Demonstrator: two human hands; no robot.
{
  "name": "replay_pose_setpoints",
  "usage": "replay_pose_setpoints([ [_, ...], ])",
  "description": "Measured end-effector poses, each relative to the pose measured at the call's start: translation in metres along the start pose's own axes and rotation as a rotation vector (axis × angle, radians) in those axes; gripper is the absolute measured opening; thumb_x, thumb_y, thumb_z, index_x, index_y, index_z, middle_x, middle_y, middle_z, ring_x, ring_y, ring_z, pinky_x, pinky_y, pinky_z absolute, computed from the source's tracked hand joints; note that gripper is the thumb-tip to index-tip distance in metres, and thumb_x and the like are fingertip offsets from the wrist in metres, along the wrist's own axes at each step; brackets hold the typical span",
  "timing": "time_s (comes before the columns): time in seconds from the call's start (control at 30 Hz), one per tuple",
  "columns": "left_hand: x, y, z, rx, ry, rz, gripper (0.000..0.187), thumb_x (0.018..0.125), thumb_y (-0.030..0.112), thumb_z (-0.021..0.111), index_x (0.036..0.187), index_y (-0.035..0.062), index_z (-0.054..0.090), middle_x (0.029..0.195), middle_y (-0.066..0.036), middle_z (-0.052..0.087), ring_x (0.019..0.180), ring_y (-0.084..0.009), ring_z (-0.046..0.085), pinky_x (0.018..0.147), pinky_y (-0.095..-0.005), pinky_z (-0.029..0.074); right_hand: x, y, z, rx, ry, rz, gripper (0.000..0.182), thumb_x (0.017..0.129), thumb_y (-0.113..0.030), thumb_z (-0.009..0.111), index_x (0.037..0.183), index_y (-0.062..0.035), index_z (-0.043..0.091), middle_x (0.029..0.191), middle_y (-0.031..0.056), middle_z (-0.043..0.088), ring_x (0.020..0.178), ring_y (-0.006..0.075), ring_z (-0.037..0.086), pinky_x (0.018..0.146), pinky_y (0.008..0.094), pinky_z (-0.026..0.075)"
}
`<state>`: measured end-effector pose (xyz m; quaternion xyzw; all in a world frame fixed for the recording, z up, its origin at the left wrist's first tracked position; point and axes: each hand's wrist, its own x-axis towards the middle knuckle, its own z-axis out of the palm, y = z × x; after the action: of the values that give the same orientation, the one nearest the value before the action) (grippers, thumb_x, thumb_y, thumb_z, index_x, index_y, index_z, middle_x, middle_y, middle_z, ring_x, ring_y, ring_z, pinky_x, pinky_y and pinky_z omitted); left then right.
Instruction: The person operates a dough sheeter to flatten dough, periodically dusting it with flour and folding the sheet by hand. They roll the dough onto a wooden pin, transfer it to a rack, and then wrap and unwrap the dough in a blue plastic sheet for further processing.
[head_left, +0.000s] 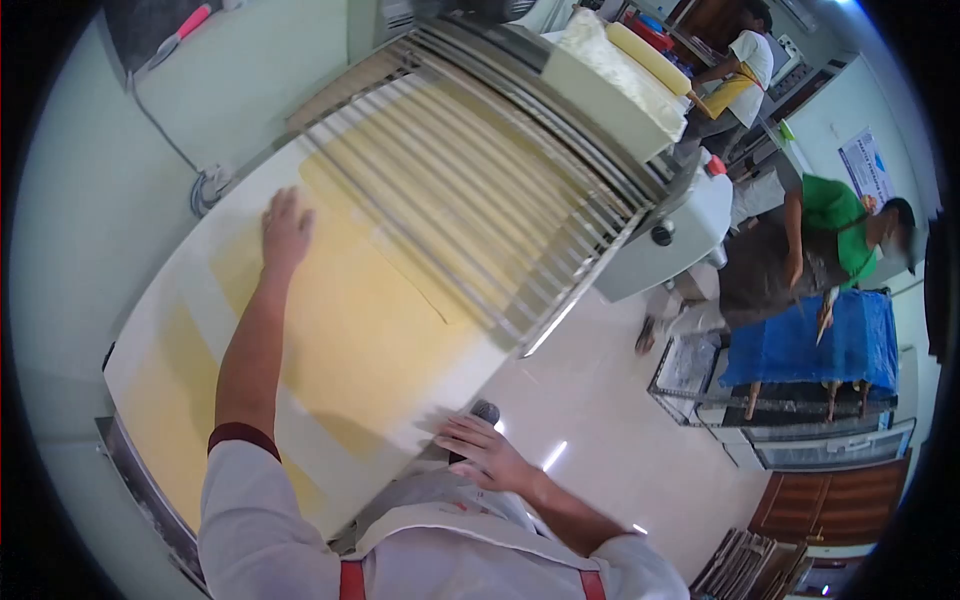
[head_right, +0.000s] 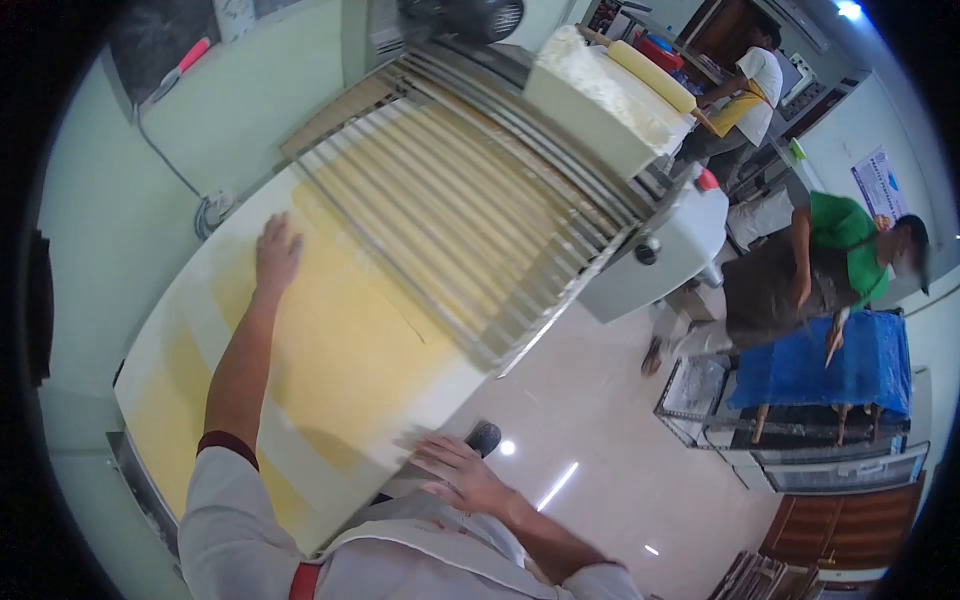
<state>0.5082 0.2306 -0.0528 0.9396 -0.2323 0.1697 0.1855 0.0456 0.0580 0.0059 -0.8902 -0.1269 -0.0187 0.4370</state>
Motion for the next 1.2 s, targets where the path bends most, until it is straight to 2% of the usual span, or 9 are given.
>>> replay_pose_setpoints([
  [0.2,-0.033,0.103,0.002,-0.381,0.313,-0.445,0.048,0.086,0.014,0.057,0.13,0.0009,0.043,0.138,-0.017,0.042,0.129,-0.0314,0.037,0.108,-0.0396,0.028,-0.203,0.072,-0.146,-0.055,0.649,0.668,0.018,0.084,0.0,0.056,0.099,-0.0018,0.066,0.097,0.0139,0.068,0.096,0.0271,0.064,0.086,0.0347,0.047],
  [0.3,-0.018,0.213,-0.02,-0.503,0.418,-0.306,0.042,0.086,0.01,0.056,0.126,0.0011,0.047,0.136,-0.015,0.044,0.129,-0.0302,0.038,0.108,-0.0388,0.027,-0.257,0.111,-0.253,-0.222,0.89,0.738,0.016,0.091,-0.006,0.051,0.095,0.0044,0.063,0.092,0.0145,0.067,0.09,0.0212,0.064,0.085,0.0326,0.047],
  [0.5,0.027,0.468,-0.067,-0.671,0.234,0.252,0.037,0.086,0.012,0.055,0.122,0.0017,0.05,0.136,-0.015,0.045,0.133,-0.0293,0.033,0.11,-0.0418,0.02,-0.19,0.183,-0.449,-0.119,1.266,0.275,0.018,0.091,-0.003,0.051,0.101,0.0053,0.063,0.09,0.0113,0.066,0.089,0.0175,0.062,0.081,0.0284,0.048],
  [0.67,0.037,0.597,-0.055,-0.616,0.248,0.424,0.041,0.086,0.017,0.056,0.122,0.0007,0.05,0.134,-0.019,0.045,0.132,-0.0343,0.034,0.109,-0.0456,0.024,-0.128,0.313,-0.578,0.133,1.239,0.09,0.019,0.092,-0.004,0.051,0.104,0.0052,0.062,0.095,0.0115,0.065,0.091,0.0176,0.061,0.084,0.0283,0.047],
  [0.77,0.041,0.64,-0.039,-0.751,0.258,0.189,0.052,0.091,0.03,0.05,0.13,-0.0023,0.04,0.14,-0.019,0.037,0.134,-0.0332,0.03,0.109,-0.0457,0.024,-0.137,0.414,-0.641,-0.119,1.005,0.311,0.02,0.092,-0.007,0.051,0.104,0.0052,0.061,0.095,0.0109,0.065,0.089,0.0165,0.061,0.082,0.0282,0.048],
  [0.87,0.047,0.663,-0.021,-0.738,0.31,-0.022,0.061,0.094,0.038,0.047,0.135,-0.0051,0.033,0.143,-0.019,0.032,0.133,-0.0325,0.03,0.108,-0.0438,0.026,-0.167,0.501,-0.66,0.076,0.967,0.431,0.018,0.092,-0.007,0.053,0.102,0.0046,0.061,0.091,0.0096,0.065,0.085,0.0154,0.061,0.079,0.0277,0.048],
  [1.07,0.054,0.681,-0.019,-0.636,0.429,-0.391,0.054,0.096,0.032,0.043,0.134,-0.0058,0.036,0.141,-0.02,0.036,0.13,-0.0287,0.035,0.107,-0.0421,0.029,-0.119,0.608,-0.687,0.032,0.688,0.466,0.017,0.087,-0.003,0.056,0.102,0.0054,0.061,0.089,0.0083,0.064,0.079,0.0137,0.06,0.072,0.0254,0.048],
  [1.13,0.048,0.693,-0.023,-0.543,0.44,-0.501,0.052,0.097,0.031,0.041,0.133,-0.0058,0.038,0.139,-0.019,0.039,0.129,-0.0273,0.037,0.107,-0.0421,0.028,-0.075,0.643,-0.714,-0.168,0.645,0.36,0.021,0.086,-0.004,0.057,0.106,0.0039,0.06,0.09,0.0121,0.064,0.08,0.0195,0.062,0.074,0.0296,0.048],
  [1.2,0.046,0.707,-0.025,-0.45,0.431,-0.538,0.053,0.097,0.034,0.039,0.133,-0.0054,0.039,0.139,-0.019,0.04,0.13,-0.0264,0.036,0.109,-0.0424,0.025,-0.012,0.657,-0.757,-0.344,0.585,0.258,0.027,0.086,-0.014,0.06,0.109,0.0014,0.059,0.106,0.0212,0.061,0.095,0.0364,0.058,0.08,0.042,0.047],
])
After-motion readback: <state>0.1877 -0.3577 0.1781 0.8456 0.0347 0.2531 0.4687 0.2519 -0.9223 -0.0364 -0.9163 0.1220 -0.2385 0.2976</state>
